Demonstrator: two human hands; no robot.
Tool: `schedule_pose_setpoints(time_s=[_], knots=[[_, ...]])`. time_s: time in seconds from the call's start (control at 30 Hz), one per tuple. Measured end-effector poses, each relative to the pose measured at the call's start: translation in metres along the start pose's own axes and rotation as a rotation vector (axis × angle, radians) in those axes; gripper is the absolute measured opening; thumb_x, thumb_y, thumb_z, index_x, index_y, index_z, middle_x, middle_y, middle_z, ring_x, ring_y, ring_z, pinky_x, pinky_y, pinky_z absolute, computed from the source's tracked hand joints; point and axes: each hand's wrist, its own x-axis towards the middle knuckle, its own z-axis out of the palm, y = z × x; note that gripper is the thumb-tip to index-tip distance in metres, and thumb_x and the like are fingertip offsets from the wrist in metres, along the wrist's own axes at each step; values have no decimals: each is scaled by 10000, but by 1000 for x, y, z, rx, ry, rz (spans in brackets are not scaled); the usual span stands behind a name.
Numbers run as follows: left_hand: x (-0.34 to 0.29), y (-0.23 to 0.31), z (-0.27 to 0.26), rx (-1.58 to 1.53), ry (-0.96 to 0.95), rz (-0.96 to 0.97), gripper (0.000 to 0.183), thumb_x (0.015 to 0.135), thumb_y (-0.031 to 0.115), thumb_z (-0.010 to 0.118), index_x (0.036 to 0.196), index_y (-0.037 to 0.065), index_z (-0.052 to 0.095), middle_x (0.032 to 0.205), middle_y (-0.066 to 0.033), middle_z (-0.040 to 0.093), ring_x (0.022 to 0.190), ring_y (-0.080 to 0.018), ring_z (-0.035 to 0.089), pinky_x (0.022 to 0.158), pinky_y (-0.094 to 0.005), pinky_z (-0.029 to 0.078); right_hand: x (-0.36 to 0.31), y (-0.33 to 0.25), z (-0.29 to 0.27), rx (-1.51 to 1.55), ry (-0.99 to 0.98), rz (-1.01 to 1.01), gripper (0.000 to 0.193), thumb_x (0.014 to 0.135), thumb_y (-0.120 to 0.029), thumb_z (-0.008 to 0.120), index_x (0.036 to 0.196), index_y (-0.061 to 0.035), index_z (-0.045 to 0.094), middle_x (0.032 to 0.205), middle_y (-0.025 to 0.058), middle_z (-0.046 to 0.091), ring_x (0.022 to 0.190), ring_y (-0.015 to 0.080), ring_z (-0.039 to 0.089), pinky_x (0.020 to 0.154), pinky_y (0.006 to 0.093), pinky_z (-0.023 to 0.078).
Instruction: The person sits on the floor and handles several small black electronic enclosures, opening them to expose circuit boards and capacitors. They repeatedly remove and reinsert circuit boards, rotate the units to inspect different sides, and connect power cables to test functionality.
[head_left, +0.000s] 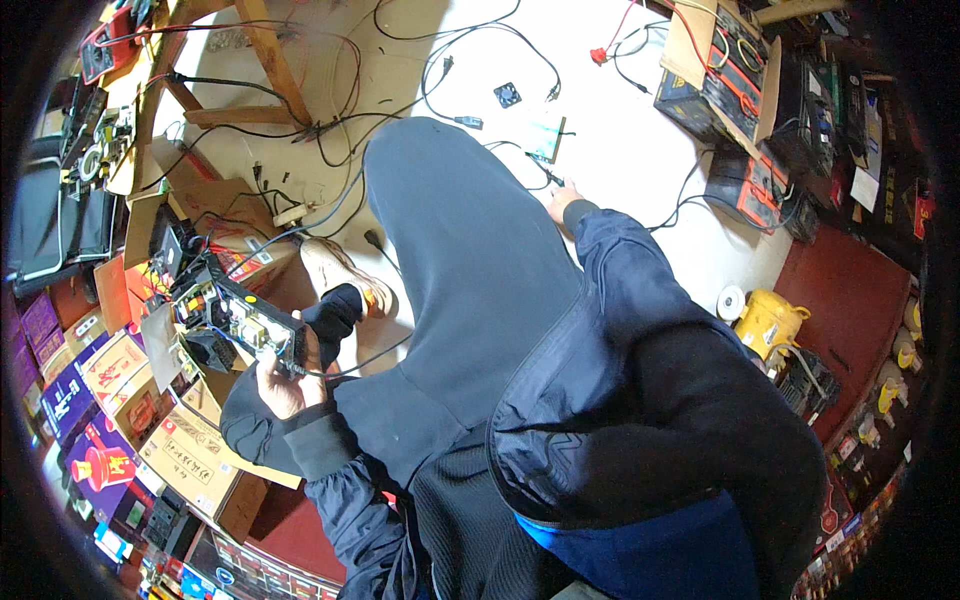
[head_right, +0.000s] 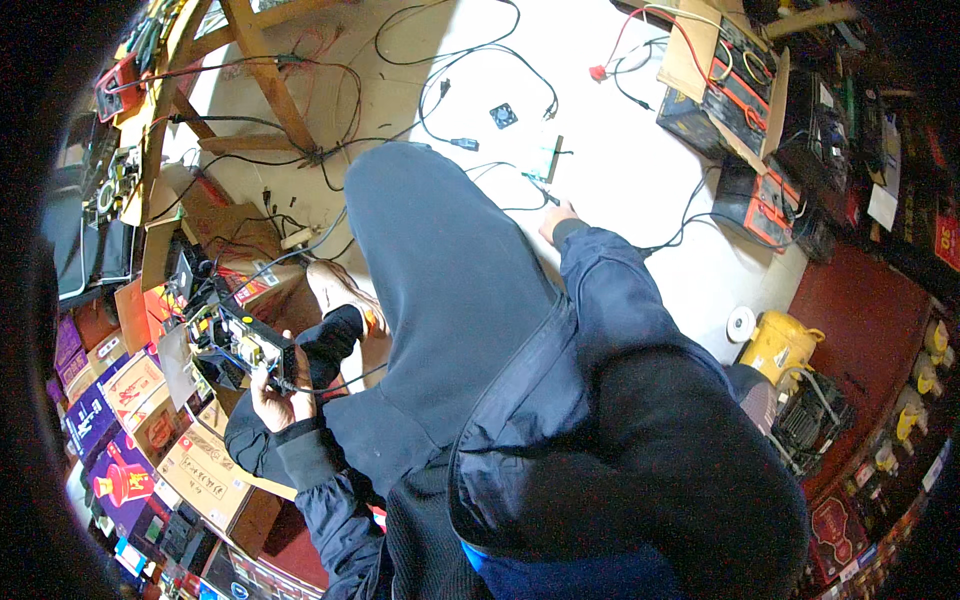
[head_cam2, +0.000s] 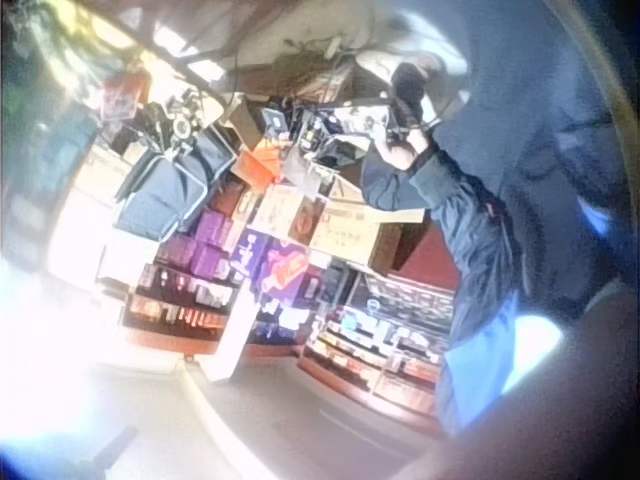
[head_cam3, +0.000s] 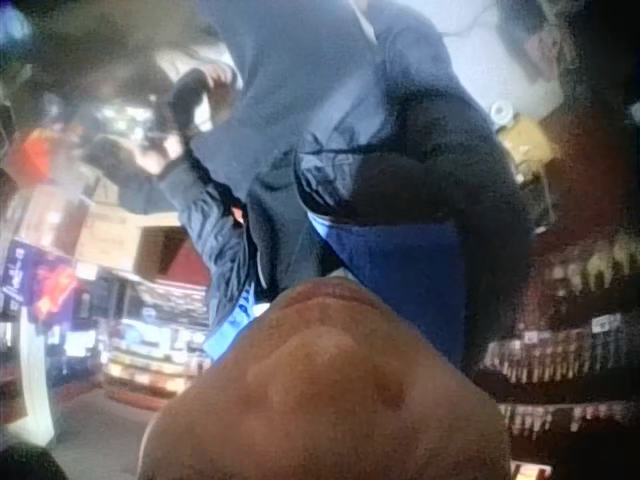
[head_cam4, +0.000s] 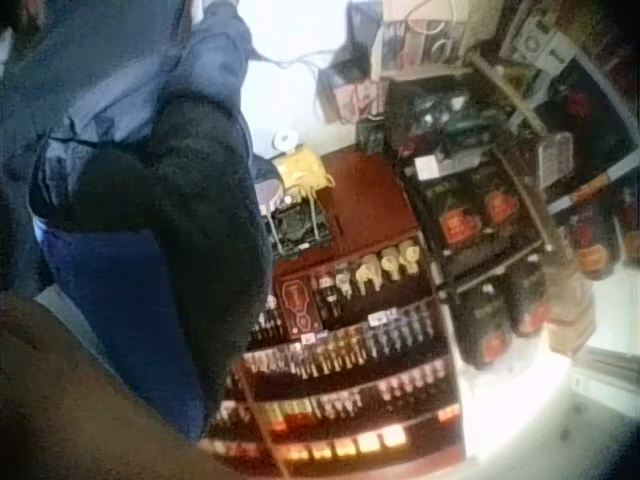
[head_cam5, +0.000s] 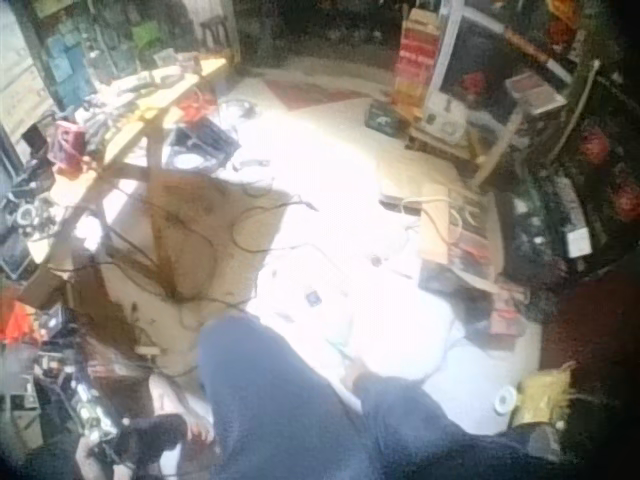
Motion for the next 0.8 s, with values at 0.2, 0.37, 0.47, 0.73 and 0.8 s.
schedule_pose_setpoints(time_s=[0.2,0.37,0.47,0.73,0.8], knots=[[5,-5,-1,-61,-15,-40,640,853,19,658,1476,11,511,1428,-248,591,1332,-510,552,1102,-604,516,21,-11,53,411,178,27,421,1007,-312,488,1282,-83,711,1277,271,672,1180,418,619,1118,460,412],[9,-9,0,-2,-53,-38,676,837,13,669,1490,15,493,1429,-253,586,1338,-512,546,1106,-609,510,-7,-26,49,707,564,-212,339,986,-356,564,1192,-119,689,1131,160,680,1059,347,662,976,398,507],[12,-10,1,-52,10,-61,702,841,15,669,1513,36,469,1444,-250,574,1342,-509,544,1102,-608,513,-34,-43,8,843,675,-153,212,946,-243,651,1116,-122,689,969,129,676,920,282,685,859,374,539],[15,-11,7,3,15,-51,694,856,10,657,1521,36,460,1447,-258,566,1352,-496,540,1082,-596,532,-121,-53,-165,1561,889,29,207,906,-118,748,1010,42,667,856,114,713,769,157,690,735,298,560],[17,-12,9,-9,-5,-61,685,859,10,654,1517,30,464,1443,-258,569,1351,-491,543,1076,-592,538,-148,-48,-208,1548,987,-165,205,930,-85,721,1072,42,647,874,116,715,798,172,702,758,307,574]])
